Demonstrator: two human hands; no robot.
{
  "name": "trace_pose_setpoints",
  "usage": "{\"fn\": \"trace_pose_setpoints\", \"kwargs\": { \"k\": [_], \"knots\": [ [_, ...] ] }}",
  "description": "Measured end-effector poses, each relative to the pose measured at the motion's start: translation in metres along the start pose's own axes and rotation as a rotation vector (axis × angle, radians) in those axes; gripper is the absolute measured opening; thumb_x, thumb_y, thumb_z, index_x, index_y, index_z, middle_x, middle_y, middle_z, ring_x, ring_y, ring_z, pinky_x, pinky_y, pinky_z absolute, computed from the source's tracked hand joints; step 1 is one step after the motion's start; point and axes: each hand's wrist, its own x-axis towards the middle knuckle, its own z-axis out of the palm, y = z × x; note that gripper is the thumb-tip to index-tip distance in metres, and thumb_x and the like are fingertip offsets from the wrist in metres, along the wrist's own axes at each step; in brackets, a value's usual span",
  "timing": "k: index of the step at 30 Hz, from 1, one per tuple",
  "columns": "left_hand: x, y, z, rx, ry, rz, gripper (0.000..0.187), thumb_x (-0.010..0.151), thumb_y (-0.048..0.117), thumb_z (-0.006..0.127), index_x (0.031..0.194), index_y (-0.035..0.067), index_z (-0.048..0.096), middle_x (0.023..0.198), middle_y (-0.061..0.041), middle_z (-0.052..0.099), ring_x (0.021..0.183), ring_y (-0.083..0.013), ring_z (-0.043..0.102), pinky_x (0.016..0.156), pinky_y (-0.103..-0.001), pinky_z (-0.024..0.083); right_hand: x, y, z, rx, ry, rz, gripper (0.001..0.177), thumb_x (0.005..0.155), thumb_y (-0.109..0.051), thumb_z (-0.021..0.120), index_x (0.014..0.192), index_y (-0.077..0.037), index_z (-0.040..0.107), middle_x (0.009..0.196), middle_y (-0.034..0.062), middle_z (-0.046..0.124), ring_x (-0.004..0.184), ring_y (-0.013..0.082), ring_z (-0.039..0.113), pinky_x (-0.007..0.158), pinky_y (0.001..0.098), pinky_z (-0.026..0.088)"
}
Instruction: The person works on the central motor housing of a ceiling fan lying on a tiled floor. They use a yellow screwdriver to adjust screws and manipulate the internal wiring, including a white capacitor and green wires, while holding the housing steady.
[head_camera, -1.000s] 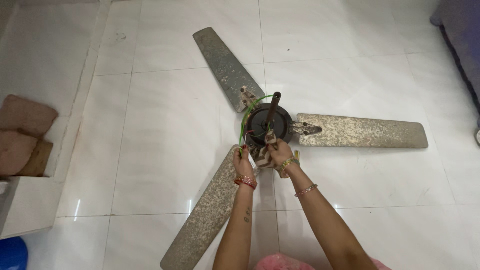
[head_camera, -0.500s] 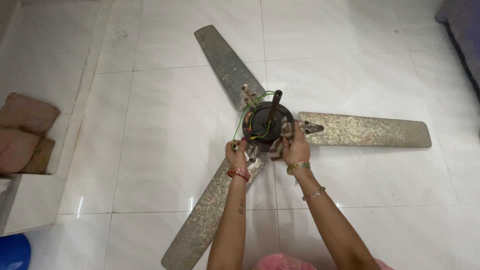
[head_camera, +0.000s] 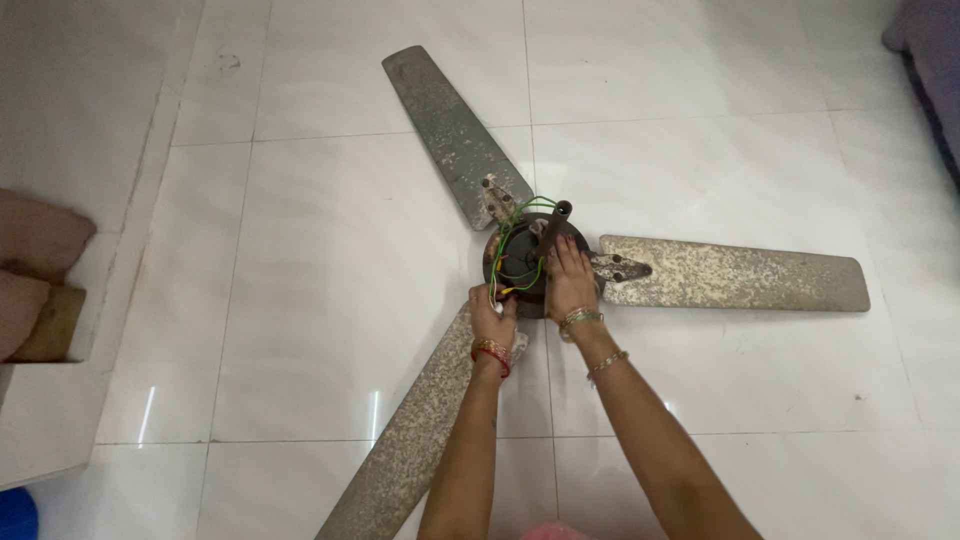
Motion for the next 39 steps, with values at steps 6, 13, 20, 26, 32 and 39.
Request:
{"fn": "trace_pose_setpoints", "kwargs": {
  "k": [6, 13, 20, 26, 32, 39],
  "knots": [
    [0.000, 0.020, -0.006, 0.067, -0.017, 0.029, 0.031, 0.078, -0.002, 0.077, 0.104, 0.004, 0.061, 0.109, -0.010, 0.057, 0.099, -0.0264, 0.063, 0.087, -0.038, 0.054, 0.068, 0.034, -0.017, -0.045, -0.139, -0.478, 0.077, 0.079, 0.008, 0.059, 0.149, -0.024, 0.053, 0.159, 0.0037, 0.045, 0.146, 0.0248, 0.039, 0.122, 0.0380, 0.034],
    [-0.001, 0.013, 0.000, 0.046, -0.022, -0.053, 0.029, 0.078, -0.002, 0.077, 0.104, 0.005, 0.064, 0.113, -0.008, 0.057, 0.096, -0.0245, 0.066, 0.081, -0.035, 0.057, 0.112, 0.030, -0.014, -0.043, -0.346, -0.669, 0.059, 0.084, -0.005, 0.061, 0.140, -0.025, 0.056, 0.152, 0.0006, 0.050, 0.144, 0.0222, 0.043, 0.123, 0.0383, 0.035],
    [0.002, 0.006, 0.001, -0.036, -0.003, -0.012, 0.030, 0.078, -0.004, 0.076, 0.104, 0.004, 0.064, 0.114, -0.008, 0.056, 0.097, -0.0230, 0.066, 0.081, -0.034, 0.058, 0.067, 0.033, 0.011, 0.120, -0.080, -0.295, 0.052, 0.095, -0.001, 0.050, 0.146, -0.010, 0.052, 0.157, 0.0132, 0.042, 0.145, 0.0308, 0.037, 0.119, 0.0429, 0.030],
    [0.007, -0.011, 0.001, -0.116, -0.046, 0.018, 0.030, 0.078, -0.008, 0.074, 0.104, 0.005, 0.065, 0.114, -0.010, 0.055, 0.096, -0.0226, 0.066, 0.084, -0.034, 0.057, -0.013, 0.019, 0.021, -0.018, 0.083, -0.109, 0.057, 0.088, 0.006, 0.046, 0.144, -0.002, 0.048, 0.164, 0.0177, 0.037, 0.152, 0.0311, 0.032, 0.124, 0.0455, 0.028],
    [0.026, -0.023, -0.013, -0.464, -0.105, -0.250, 0.038, 0.073, -0.012, 0.074, 0.106, 0.003, 0.063, 0.104, -0.010, 0.068, 0.087, -0.0173, 0.066, 0.074, -0.033, 0.060, -0.065, -0.019, 0.007, -0.063, 0.039, -0.134, 0.063, 0.087, 0.000, 0.050, 0.150, -0.002, 0.043, 0.158, 0.0213, 0.038, 0.149, 0.0344, 0.034, 0.120, 0.0492, 0.030],
    [0.058, 0.009, -0.028, -0.656, -0.010, -0.242, 0.032, 0.079, -0.010, 0.075, 0.108, -0.002, 0.065, 0.103, -0.010, 0.071, 0.090, -0.0166, 0.067, 0.079, -0.029, 0.058, -0.034, -0.072, 0.012, -0.049, -0.177, -0.107, 0.079, 0.093, -0.042, 0.055, 0.151, 0.006, 0.031, 0.158, 0.0286, 0.029, 0.148, 0.0410, 0.025, 0.121, 0.0520, 0.021]
  ]
}}
